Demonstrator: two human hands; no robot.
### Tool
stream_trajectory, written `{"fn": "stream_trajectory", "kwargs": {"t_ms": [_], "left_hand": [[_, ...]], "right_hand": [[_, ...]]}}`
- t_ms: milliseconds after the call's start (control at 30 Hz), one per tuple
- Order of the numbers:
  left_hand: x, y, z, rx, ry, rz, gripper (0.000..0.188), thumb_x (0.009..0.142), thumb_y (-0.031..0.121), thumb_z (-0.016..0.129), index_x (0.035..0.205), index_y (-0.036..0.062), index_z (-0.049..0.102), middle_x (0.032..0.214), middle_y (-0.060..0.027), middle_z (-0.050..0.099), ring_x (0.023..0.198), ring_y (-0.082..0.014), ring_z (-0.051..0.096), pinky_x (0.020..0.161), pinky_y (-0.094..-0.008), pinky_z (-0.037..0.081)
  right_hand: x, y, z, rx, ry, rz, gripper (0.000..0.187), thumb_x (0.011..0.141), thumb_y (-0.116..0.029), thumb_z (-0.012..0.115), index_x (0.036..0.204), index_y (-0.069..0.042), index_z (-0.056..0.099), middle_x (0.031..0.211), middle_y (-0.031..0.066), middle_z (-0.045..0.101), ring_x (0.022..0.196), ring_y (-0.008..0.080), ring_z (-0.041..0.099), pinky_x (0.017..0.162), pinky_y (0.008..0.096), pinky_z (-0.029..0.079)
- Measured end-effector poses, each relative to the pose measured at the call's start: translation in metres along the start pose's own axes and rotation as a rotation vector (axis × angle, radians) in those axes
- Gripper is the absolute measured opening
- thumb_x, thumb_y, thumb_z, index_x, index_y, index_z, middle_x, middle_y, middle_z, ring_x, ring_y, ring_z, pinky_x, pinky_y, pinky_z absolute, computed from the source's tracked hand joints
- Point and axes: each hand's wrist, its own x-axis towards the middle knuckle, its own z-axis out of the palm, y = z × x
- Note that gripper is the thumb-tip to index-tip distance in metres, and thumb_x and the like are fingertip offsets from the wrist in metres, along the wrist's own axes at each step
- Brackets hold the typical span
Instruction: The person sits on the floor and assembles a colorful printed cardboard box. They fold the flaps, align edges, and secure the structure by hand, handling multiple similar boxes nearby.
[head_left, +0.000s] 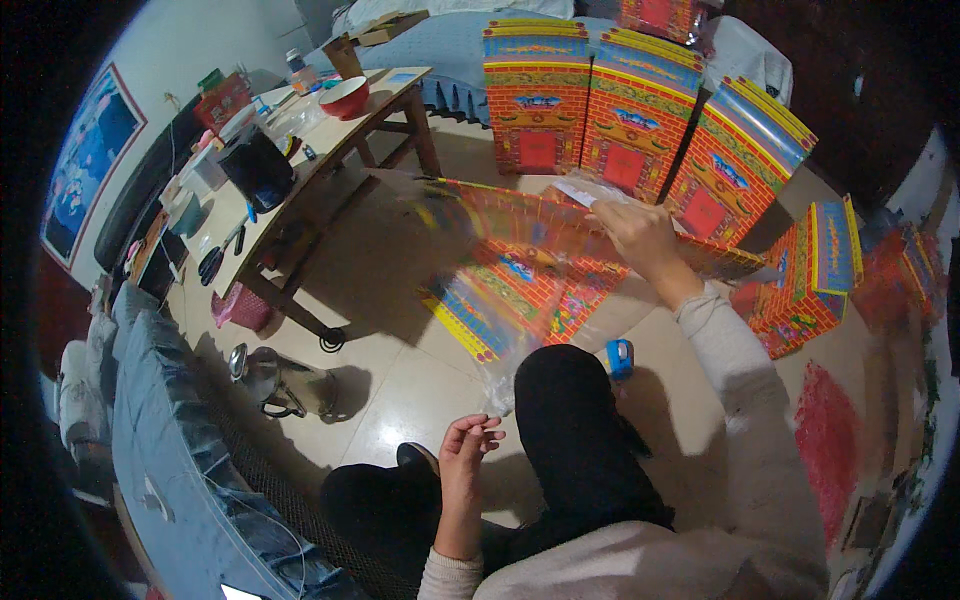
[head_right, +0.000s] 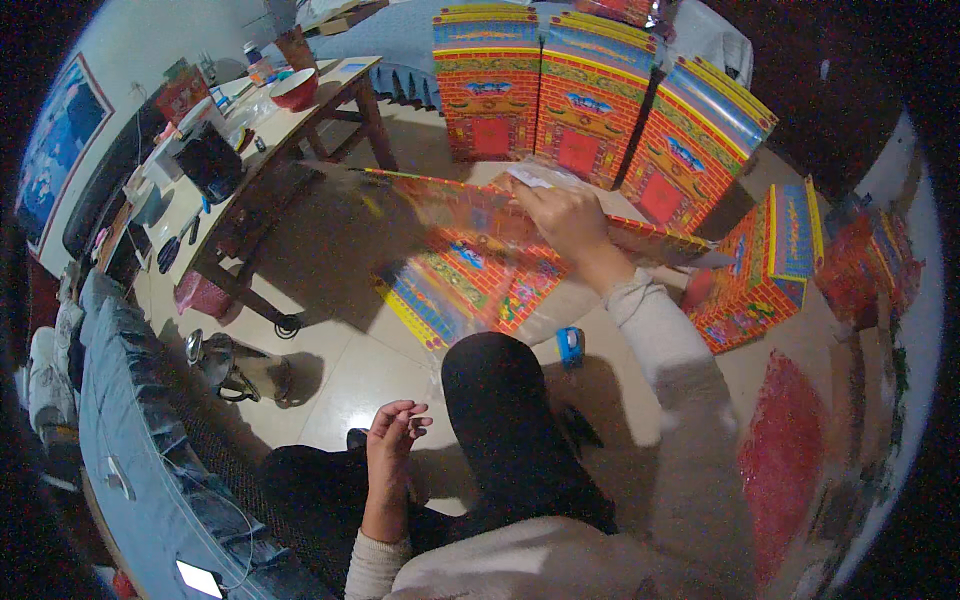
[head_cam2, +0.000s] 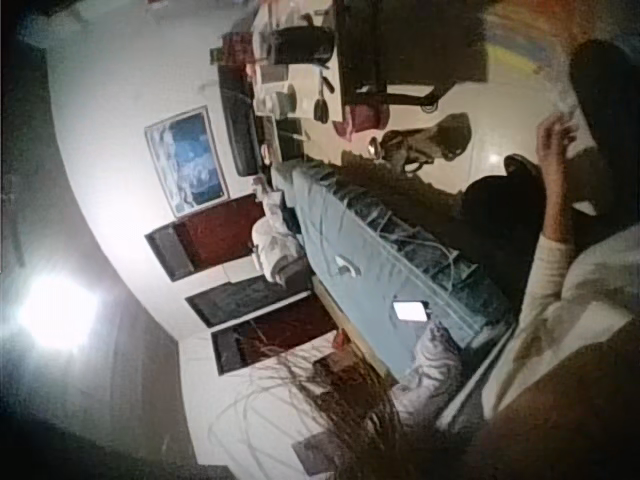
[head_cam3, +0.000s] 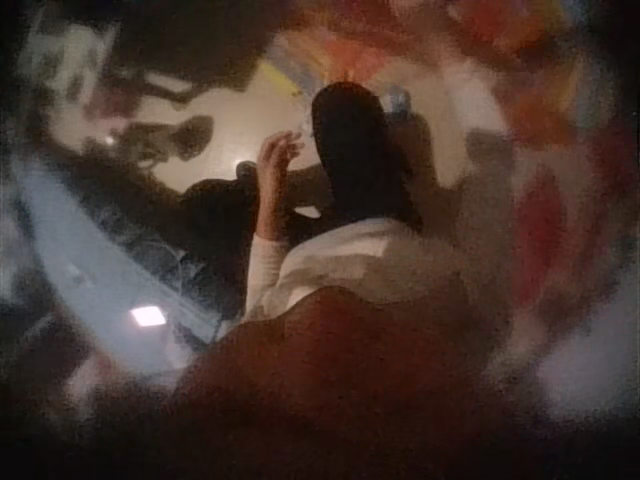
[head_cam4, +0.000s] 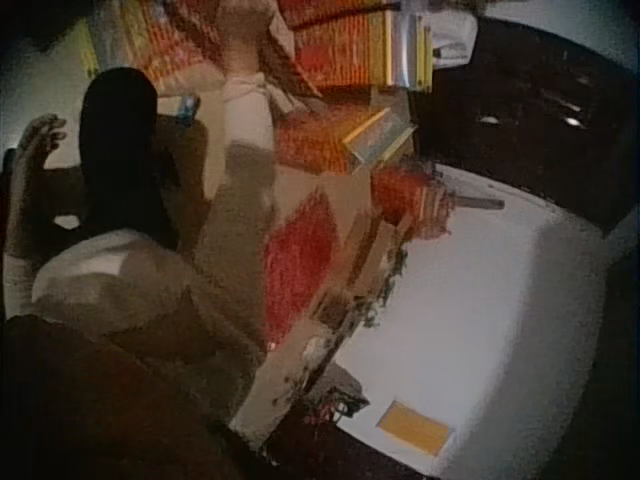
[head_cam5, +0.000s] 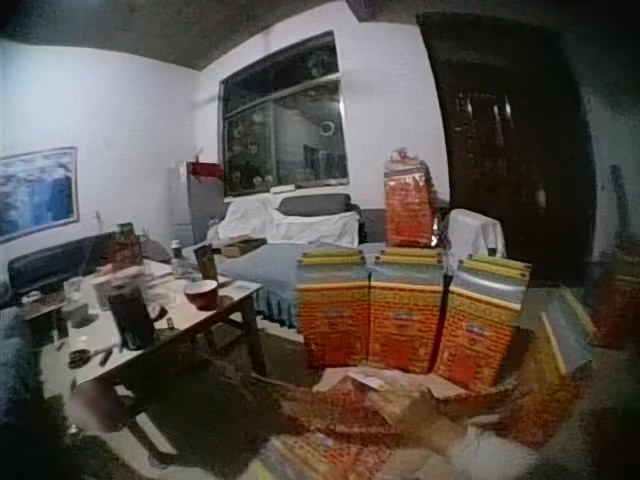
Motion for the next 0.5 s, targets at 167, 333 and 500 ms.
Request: {"fn": "stream_trajectory", "kwargs": {"t_ms": [167,333,500], "left_hand": [[0.018,0.027,0.012,0.093,0.056,0.121,0.026,0.101,0.012,0.061,0.126,0.0034,0.060,0.127,-0.0158,0.068,0.102,-0.0235,0.070,0.088,-0.0327,0.053],[0.028,0.067,0.000,0.163,0.161,0.335,0.032,0.099,0.009,0.060,0.131,0.0035,0.056,0.134,-0.0138,0.065,0.110,-0.0231,0.067,0.092,-0.0334,0.051],[0.035,0.102,-0.008,0.186,0.301,0.490,0.039,0.097,0.003,0.060,0.136,0.0028,0.054,0.135,-0.0111,0.060,0.123,-0.0223,0.058,0.106,-0.0346,0.045]], "right_hand": [[0.017,-0.027,-0.011,0.189,0.030,0.008,0.014,0.092,-0.027,0.071,0.097,-0.014,0.073,0.076,0.0048,0.070,0.068,0.0256,0.071,0.060,0.0391,0.054],[0.030,-0.059,-0.018,0.438,-0.064,0.196,0.018,0.090,-0.028,0.076,0.088,-0.010,0.075,0.082,0.0071,0.074,0.071,0.0271,0.072,0.063,0.0399,0.054],[0.049,-0.072,-0.031,0.644,-0.235,0.278,0.017,0.091,-0.025,0.076,0.094,-0.009,0.078,0.087,0.0098,0.076,0.077,0.0284,0.073,0.068,0.0369,0.056]]}}
